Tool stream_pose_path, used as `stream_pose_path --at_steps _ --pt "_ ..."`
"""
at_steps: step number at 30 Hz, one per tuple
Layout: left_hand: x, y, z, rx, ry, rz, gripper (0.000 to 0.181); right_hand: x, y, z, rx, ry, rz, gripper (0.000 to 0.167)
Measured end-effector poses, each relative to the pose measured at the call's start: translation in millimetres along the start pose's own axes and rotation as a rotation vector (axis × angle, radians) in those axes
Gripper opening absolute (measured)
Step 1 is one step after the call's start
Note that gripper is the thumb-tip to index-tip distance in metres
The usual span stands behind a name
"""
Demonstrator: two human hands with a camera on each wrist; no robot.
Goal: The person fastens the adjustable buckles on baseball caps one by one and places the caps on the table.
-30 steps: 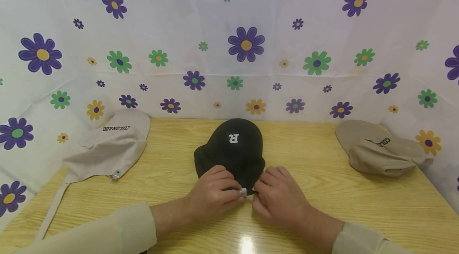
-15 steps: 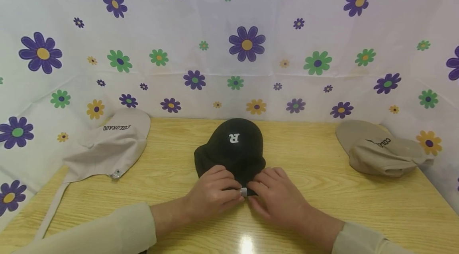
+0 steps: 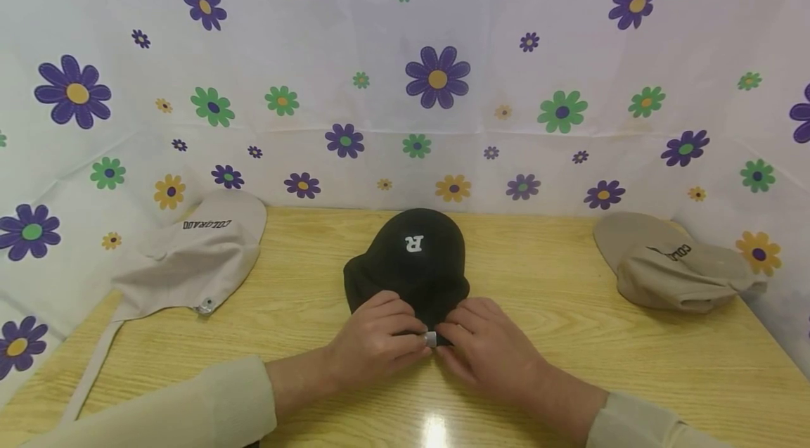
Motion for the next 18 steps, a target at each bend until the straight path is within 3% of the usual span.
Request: stream_pose_path --at_steps 18 --pt "-1.2 -0.6 0.7 0.011 0.000 -0.010 0.012 0.2 -3.0 -0.5 0.001 -0.056 0.053 0.026"
Point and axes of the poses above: each hand's wrist, its own x-axis away from the middle knuckle, its own y-axis out of the palm, z = x × y, the point moved 5 cm from there along -x, towards the middle knuckle, and after that the axes turned 13 degrees about -y, right-handed, at the moved point
